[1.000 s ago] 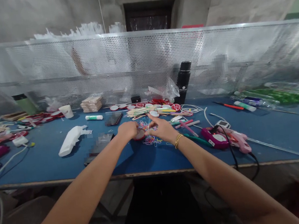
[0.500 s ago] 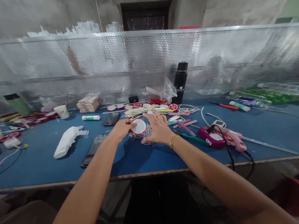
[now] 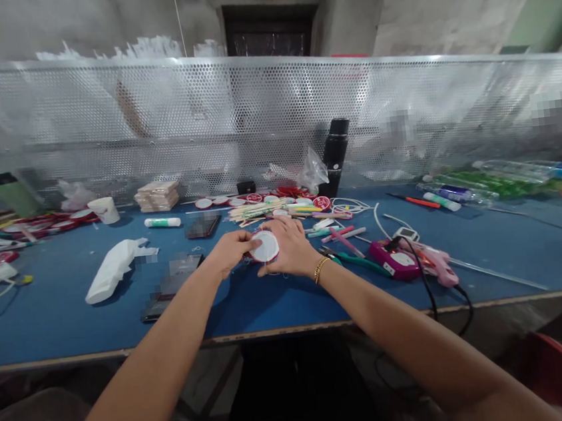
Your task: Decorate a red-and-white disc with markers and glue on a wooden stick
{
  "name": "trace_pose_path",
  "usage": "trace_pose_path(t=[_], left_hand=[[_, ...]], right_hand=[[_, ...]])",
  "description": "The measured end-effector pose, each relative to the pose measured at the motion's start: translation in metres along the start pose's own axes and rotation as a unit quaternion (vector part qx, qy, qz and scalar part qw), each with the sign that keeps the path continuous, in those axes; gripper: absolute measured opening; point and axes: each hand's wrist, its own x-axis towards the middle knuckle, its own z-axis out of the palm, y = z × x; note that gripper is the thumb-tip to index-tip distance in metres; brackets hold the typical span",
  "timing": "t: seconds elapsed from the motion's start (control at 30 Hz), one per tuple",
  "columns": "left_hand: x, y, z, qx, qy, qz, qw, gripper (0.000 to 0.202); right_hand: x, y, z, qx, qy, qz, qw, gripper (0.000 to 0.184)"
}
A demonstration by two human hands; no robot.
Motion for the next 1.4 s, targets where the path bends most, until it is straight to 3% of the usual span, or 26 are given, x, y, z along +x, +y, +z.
trace_pose_path(t=[0.27,0.47,0.6,0.7,0.8,0.93,1.0,1.07,1.17,1.27,1.4], left_hand=[[0.002,-0.004,0.001,0.016,-0.009,0.002,1.0,0.036],[0.001,-0.002,0.002,-0.038,0.005,-0.034,0.999,0.039],[0.002,0.0,0.002,-0.091,0.017,-0.059,0.994,0.037],[0.003,0.001,0.001,-0.135,0.042,-0.064,0.988,0.035],[0.004,0.003,0.001,-0.164,0.076,-0.062,0.981,0.036],[0.005,0.004,0.001,-0.196,0.118,-0.036,0.973,0.037],[0.006,0.004,0.0,-0.201,0.138,-0.026,0.97,0.037],[0.006,0.003,0.0,-0.18,0.137,-0.018,0.974,0.035],[0.006,-0.001,0.001,-0.112,0.11,0.01,0.988,0.031],[0.007,-0.007,0.002,-0.053,0.084,0.056,0.994,0.027],[0.01,-0.011,0.0,0.014,0.066,0.14,0.988,0.045]], right_hand=[[0.001,-0.001,0.0,0.032,0.012,-0.017,0.999,0.089],[0.0,-0.004,-0.001,0.061,0.036,0.013,0.997,0.084],[0.002,-0.003,0.003,0.14,0.052,0.047,0.988,0.075],[0.005,-0.002,0.009,0.237,0.061,0.064,0.967,0.054],[0.006,-0.003,0.013,0.385,0.056,0.106,0.915,0.036],[0.002,-0.003,0.012,0.599,0.003,0.268,0.754,0.039],[0.0,-0.002,0.009,0.618,-0.001,0.327,0.714,0.04],[0.001,0.0,0.007,0.599,0.02,0.337,0.726,0.034],[0.004,0.001,0.006,0.523,0.064,0.295,0.797,0.03],[0.005,0.003,0.006,0.438,0.061,0.225,0.868,0.039],[0.004,0.005,0.005,0.376,0.042,0.159,0.912,0.043]])
